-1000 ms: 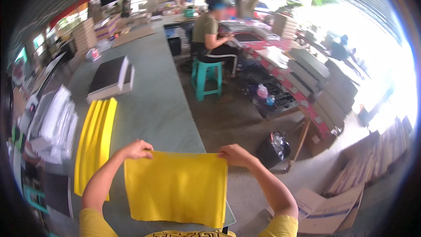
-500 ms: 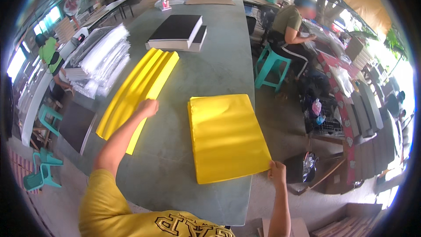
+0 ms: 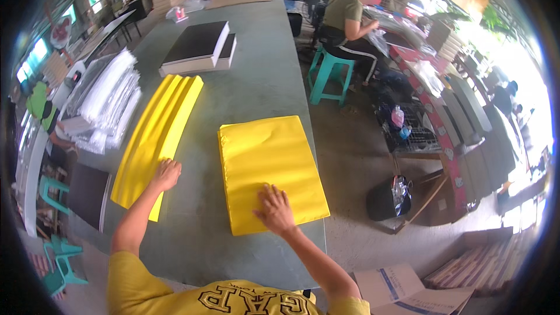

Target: The person unrolls a length of yellow foam on a large table, smooths it out by hand, and then uses shears to cut a rectangular section from the roll.

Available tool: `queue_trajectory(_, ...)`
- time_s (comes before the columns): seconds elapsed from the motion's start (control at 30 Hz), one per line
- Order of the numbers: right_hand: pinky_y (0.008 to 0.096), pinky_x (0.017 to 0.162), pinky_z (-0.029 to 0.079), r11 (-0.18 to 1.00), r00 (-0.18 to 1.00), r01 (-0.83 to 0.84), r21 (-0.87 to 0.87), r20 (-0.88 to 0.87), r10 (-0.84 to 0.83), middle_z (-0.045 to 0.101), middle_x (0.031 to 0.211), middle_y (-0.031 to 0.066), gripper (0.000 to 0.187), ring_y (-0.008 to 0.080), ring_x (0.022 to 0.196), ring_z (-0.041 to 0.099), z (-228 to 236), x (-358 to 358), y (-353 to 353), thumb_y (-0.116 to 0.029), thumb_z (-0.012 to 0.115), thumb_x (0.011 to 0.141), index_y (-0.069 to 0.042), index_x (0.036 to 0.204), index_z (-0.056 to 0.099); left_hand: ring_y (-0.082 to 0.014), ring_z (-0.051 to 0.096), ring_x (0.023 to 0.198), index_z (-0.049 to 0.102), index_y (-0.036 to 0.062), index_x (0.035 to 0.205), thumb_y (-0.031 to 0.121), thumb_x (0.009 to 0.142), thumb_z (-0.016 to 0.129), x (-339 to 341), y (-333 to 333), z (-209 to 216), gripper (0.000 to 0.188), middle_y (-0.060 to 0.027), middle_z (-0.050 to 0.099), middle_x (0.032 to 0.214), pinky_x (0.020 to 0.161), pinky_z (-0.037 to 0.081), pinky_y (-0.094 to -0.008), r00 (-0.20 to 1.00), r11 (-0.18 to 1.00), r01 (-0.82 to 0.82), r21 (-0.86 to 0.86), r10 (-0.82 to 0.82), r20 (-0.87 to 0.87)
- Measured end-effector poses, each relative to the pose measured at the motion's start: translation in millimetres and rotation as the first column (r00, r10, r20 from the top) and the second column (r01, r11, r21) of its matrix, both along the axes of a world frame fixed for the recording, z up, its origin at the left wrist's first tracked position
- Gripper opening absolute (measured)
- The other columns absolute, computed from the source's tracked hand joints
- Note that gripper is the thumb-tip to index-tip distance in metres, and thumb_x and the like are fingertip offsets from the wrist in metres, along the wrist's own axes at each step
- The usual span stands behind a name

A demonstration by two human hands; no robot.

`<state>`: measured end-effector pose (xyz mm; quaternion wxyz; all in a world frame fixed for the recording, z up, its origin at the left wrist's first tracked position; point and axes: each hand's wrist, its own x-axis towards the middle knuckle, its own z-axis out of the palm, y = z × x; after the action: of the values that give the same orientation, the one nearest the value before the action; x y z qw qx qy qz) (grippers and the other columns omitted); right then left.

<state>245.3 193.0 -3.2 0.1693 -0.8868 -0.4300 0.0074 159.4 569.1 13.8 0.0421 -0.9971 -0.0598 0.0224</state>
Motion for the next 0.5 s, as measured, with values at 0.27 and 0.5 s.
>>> queue_trajectory(0.27, 0.0472, 0.107, 0.006, 0.977, 0.984, 0.157, -0.146, -0.059, -0.167, 0.012, 0.144, 0.01, 0.067, 0.029, 0.133, 0.007, -12.1, -32.6, 27.4, -0.052, 0.032, 0.087, -0.009, 0.137, 0.02, -0.026, 0.052, 0.082, 0.048, 0.0078, 0.079, 0.001, 0.076, 0.05, -35.9, 39.4, 16.3, 0.007, -0.0091, 0.056, 0.08, 0.075, 0.034, -0.0391, 0.982, 0.985, -0.119, -0.123, 0.135, 0.132)
queue_trajectory(0.5, 0.0506, 0.105, 0.005, 0.967, 0.97, 0.227, -0.113, -0.065, -0.236, 0.012, 0.144, 0.0115, 0.069, 0.0325, 0.133, 0.006, -11.4, -42.3, 40.8, -0.052, 0.036, 0.085, -0.007, 0.136, 0.021, -0.0161, 0.047, 0.056, 0.041, 0.0071, 0.089, 0.01, 0.09, 0.039, 22.7, 6.3, 63.7, 0.003, -0.0066, 0.047, 0.068, 0.053, 0.04, -0.0301, 0.788, 0.657, 0.032, -0.753, 0.448, 0.424)
